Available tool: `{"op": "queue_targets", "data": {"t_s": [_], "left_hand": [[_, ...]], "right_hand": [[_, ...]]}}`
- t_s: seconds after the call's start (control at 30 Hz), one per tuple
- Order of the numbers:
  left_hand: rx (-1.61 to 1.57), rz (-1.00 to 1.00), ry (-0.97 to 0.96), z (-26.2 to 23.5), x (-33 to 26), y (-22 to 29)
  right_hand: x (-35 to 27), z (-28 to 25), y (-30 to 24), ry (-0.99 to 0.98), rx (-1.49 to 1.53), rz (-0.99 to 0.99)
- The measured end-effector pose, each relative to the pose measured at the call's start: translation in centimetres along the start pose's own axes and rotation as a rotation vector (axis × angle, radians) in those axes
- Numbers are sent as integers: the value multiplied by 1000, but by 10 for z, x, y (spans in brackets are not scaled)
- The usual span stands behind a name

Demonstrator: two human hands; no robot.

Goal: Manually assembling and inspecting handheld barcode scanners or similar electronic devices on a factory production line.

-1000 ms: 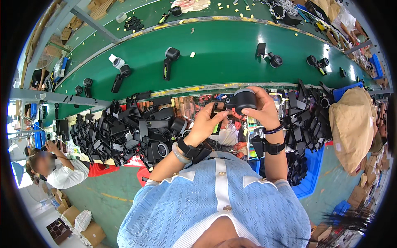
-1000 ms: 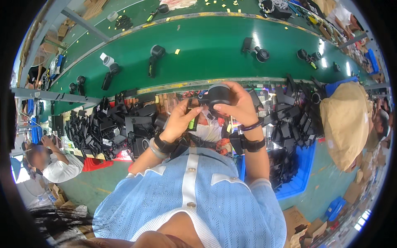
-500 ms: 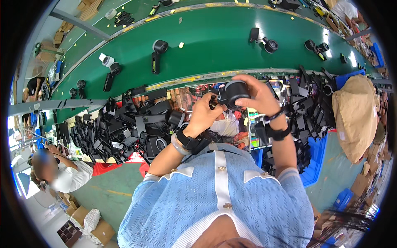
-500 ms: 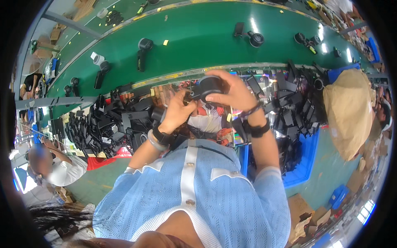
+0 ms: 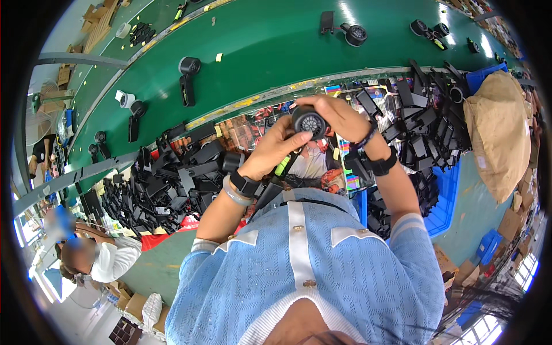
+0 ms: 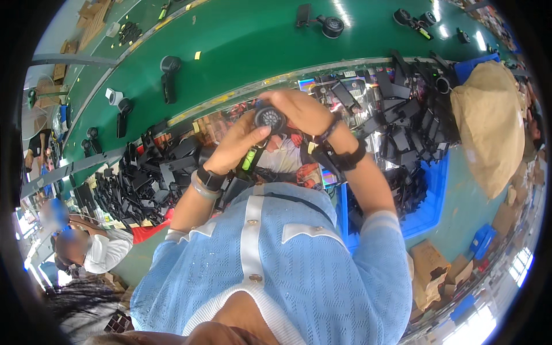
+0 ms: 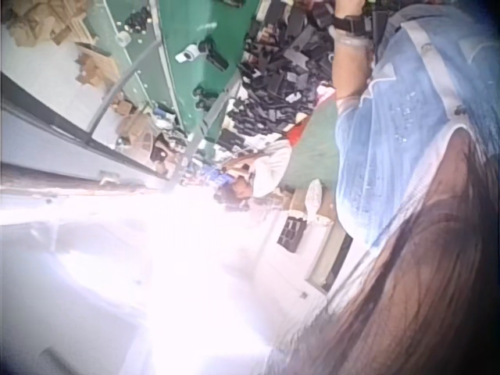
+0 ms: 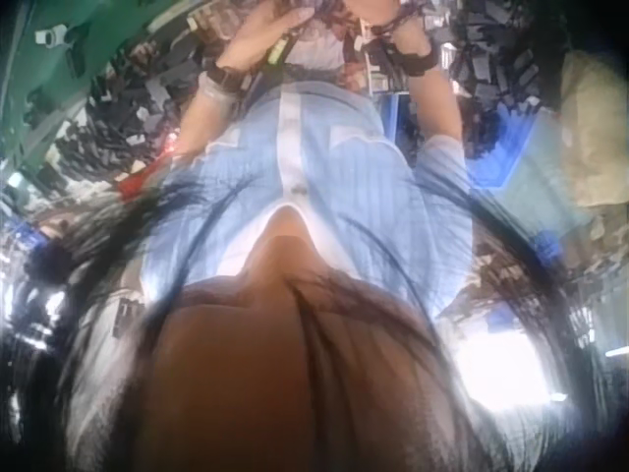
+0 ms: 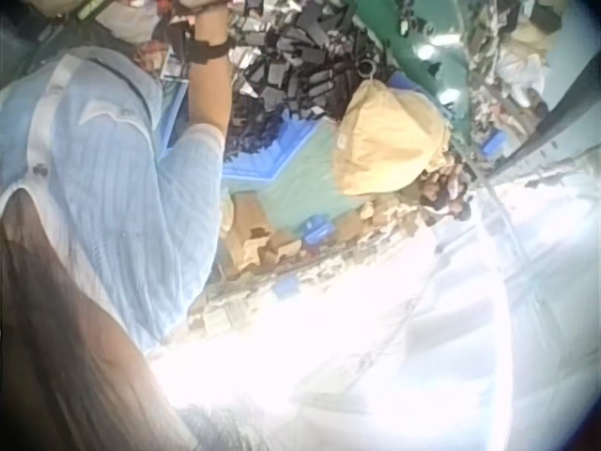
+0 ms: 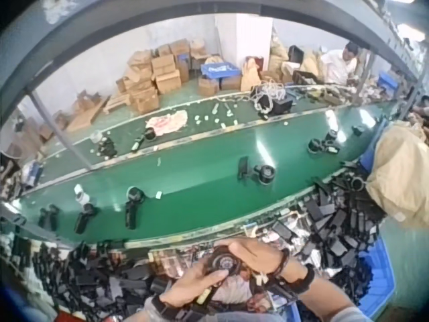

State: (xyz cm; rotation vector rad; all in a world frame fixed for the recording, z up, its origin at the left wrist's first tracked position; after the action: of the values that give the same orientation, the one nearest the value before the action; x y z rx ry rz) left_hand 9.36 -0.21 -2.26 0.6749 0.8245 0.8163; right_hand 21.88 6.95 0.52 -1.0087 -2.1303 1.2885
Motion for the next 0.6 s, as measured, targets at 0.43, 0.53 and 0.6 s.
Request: {"op": "queue_targets", "data": {"t_s": [0.43, 0.53, 0.6], "left_hand": [[-446, -12, 270, -29, 18, -7], [-493, -14, 321, -38, 12, -15], [-545, -33, 331, -46, 14, -22]], "right_hand": [[-45, -3, 93, -142, -1213, 197], [-39, -27, 22, 289, -548, 141], [-42, -20, -11, 309, -440, -13]]}}
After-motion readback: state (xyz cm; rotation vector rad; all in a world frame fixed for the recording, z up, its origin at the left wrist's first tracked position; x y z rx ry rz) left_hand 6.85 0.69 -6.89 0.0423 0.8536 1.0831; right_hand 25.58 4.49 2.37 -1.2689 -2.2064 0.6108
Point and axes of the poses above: each hand's wrist, its own x-axis towards the middle knuckle, its own z-axis out of the palm, y = z × x, the point moved 6 cm from there along x, towards the middle knuckle, and after that the axes turned 9 degrees about -x, right-handed, at the moved point
